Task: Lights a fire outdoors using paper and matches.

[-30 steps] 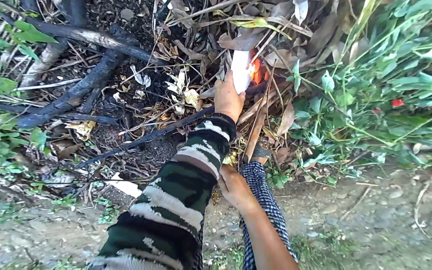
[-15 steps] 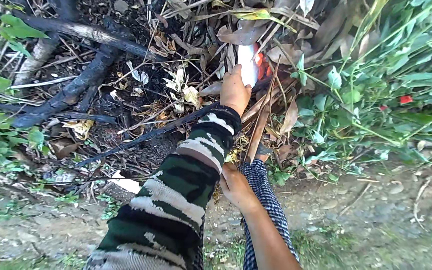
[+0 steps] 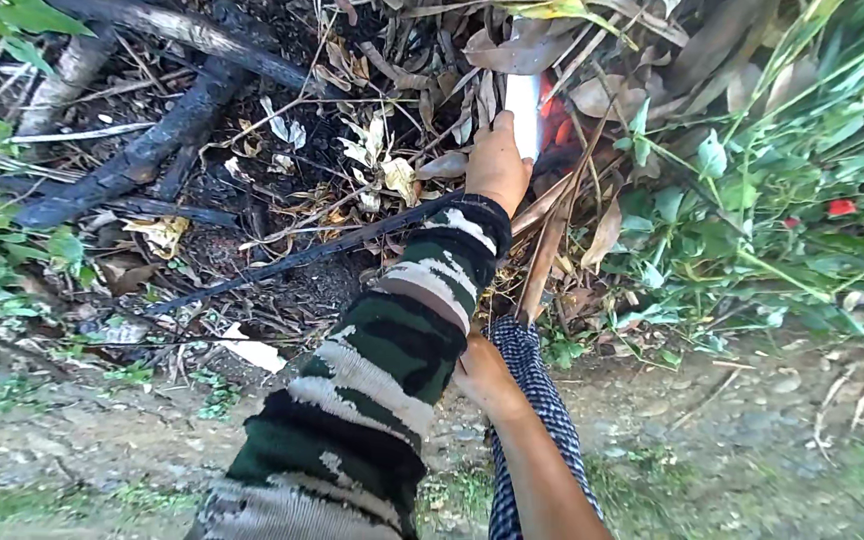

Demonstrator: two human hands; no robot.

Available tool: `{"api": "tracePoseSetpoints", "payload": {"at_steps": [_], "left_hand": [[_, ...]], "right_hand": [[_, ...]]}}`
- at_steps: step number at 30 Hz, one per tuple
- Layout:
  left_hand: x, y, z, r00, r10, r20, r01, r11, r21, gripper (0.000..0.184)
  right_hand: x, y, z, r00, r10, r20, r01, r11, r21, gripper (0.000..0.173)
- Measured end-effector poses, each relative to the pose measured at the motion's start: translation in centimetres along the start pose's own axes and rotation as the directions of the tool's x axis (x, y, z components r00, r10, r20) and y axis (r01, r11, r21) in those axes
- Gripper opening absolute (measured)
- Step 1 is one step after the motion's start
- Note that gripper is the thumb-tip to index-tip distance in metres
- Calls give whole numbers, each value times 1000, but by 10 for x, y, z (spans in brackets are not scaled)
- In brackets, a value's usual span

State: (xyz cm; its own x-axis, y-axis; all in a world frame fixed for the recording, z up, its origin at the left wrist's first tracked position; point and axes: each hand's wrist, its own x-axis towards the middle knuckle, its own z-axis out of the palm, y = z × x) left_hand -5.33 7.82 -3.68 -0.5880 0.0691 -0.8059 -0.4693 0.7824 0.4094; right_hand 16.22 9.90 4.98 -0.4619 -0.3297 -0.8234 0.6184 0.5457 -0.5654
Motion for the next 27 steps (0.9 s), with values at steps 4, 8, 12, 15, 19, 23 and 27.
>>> {"api": "tracePoseSetpoints", "payload": {"at_steps": [4, 8, 12, 15, 19, 23, 27], "left_hand": [[-30, -25, -15, 997, 61, -47, -67, 987, -147, 70], [-128, -96, -34, 979, 129, -159, -162, 963, -215, 52], [-260, -187, -41, 987, -112, 113, 120, 990, -70, 46], [-359, -233, -44, 884, -358, 301, 341, 934, 109, 46], [-472, -250, -40, 745, -511, 428, 569, 823, -8, 60], [-548, -213, -21, 734, -494, 466, 623, 763, -173, 94], [-598, -188, 1, 806, -412, 425, 545, 797, -261, 108]], "right_hand": [[1, 10, 2, 1000, -4, 20, 4, 1000, -8, 39], [-10, 18, 20, 998, 29, -51, -30, 999, -20, 40], [-52, 5, 27, 998, 50, -44, -51, 998, -29, 40], [-110, -6, 20, 999, 50, -7, -50, 997, -61, 41], [-204, -2, -5, 997, -63, -40, 59, 994, -87, 40], [-283, 12, -31, 994, -98, -50, 87, 977, -196, 39], [-329, 19, -44, 998, 26, 51, -4, 917, -399, 36]]}}
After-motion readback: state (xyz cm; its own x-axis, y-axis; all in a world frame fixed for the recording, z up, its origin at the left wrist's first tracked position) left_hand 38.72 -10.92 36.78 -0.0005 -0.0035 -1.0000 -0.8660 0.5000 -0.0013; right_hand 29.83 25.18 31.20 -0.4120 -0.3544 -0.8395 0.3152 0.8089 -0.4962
